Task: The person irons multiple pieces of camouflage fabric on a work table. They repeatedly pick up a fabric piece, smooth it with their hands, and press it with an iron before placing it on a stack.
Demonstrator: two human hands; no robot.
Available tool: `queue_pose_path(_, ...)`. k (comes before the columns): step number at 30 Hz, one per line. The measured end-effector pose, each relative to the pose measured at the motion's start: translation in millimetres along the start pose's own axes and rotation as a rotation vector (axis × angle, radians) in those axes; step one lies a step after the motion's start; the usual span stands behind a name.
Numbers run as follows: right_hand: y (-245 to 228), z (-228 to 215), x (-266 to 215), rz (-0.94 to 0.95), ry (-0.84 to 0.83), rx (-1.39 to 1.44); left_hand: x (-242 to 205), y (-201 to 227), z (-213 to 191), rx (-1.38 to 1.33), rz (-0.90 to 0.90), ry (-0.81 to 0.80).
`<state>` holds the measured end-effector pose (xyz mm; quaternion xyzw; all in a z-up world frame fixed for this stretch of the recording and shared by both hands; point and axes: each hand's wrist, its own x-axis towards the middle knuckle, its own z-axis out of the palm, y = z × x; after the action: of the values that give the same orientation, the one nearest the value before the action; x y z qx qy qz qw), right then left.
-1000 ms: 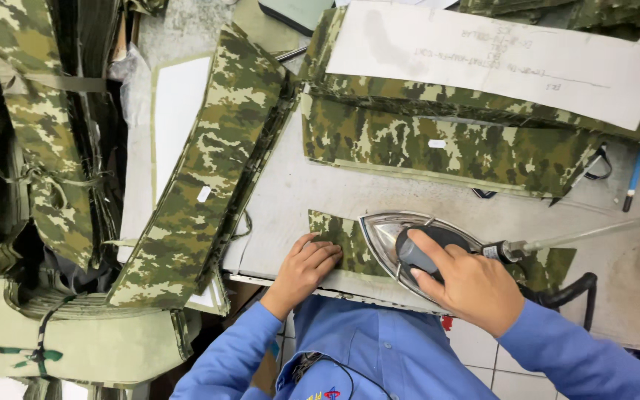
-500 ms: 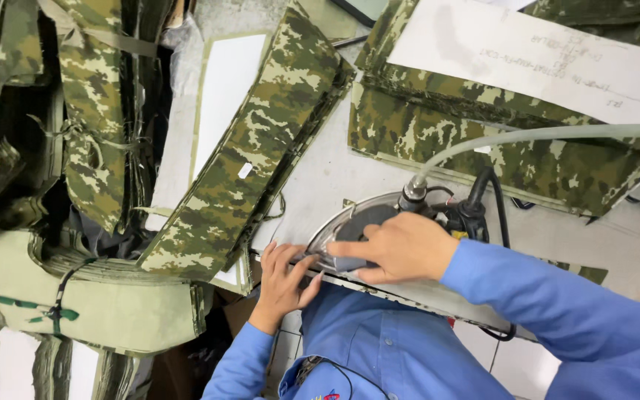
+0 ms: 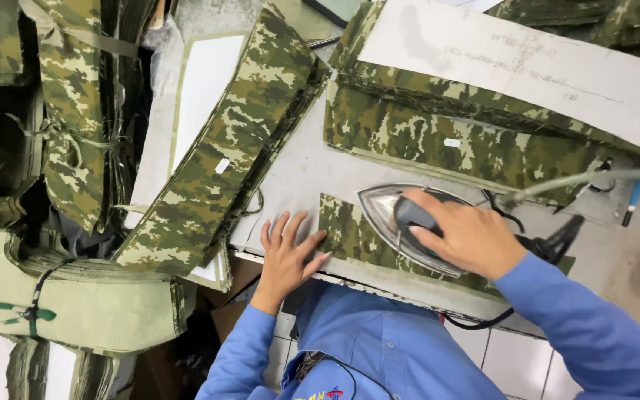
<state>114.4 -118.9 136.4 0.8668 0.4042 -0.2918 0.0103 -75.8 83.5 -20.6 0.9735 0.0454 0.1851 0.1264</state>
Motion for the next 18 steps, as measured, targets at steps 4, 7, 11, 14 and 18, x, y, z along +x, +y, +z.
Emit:
queue_pose_path(4,64,20,-51,0.271,-0.010,0.082,25,14,-18,-0.010,0.019,0.012)
queue_pose_path(7,106,37,-89,0.485,-0.066,0.104,50,31,-27,0.013,0.072,0.036)
queue_pose_path(11,154,66,-134,0.630,0.028,0.194,76,59,-23,0.002,0.060,-0.003)
queue_pose_path(14,174,85,-159,0.657,0.105,0.249,68,62,3,-0.115,-0.261,-0.040)
queue_pose_path(18,188,83,-174,0.712,0.137,0.343,66,67,6,-0.248,-0.524,-0.066)
